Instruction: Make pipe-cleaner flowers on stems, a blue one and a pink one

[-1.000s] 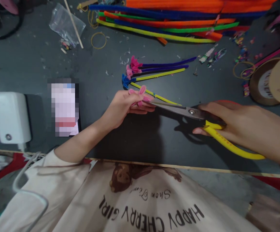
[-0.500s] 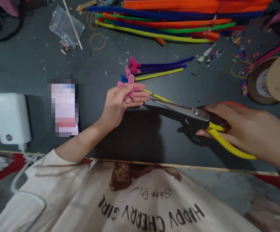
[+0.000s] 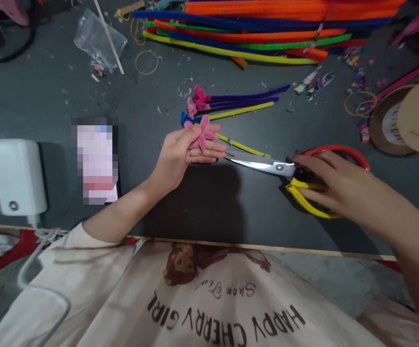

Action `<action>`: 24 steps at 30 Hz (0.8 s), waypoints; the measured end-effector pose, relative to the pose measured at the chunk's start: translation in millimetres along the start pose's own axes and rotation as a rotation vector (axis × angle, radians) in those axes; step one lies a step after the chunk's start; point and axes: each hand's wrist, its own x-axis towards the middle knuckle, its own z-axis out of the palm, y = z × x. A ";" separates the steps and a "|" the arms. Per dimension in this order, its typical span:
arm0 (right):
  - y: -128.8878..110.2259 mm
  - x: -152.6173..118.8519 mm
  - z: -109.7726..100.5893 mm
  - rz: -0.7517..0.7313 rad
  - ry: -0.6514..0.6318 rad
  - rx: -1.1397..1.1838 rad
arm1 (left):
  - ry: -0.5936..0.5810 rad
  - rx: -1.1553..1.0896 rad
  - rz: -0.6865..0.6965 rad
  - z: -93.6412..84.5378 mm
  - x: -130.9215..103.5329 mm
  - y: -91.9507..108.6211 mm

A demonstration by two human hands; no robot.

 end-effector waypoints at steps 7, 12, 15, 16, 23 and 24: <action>-11.5 14.0 -27.6 -0.008 0.159 -0.275 | -0.007 -0.005 0.045 6.5 -0.7 -1.9; -38.9 37.3 -30.1 0.179 0.291 -0.180 | -0.026 -0.021 0.034 9.4 -1.1 -1.6; -55.7 58.9 -26.1 0.039 0.248 0.307 | -0.049 -0.011 0.010 9.6 -1.9 -1.4; -61.2 66.9 -23.7 0.036 0.204 0.423 | -0.062 -0.008 0.010 9.6 -2.3 -1.6; -83.0 106.8 -3.0 0.103 0.177 0.888 | -0.116 0.008 0.081 9.3 -6.3 -2.3; -83.1 108.4 -2.0 0.107 0.186 0.925 | -0.123 0.008 0.084 9.2 -6.8 -1.9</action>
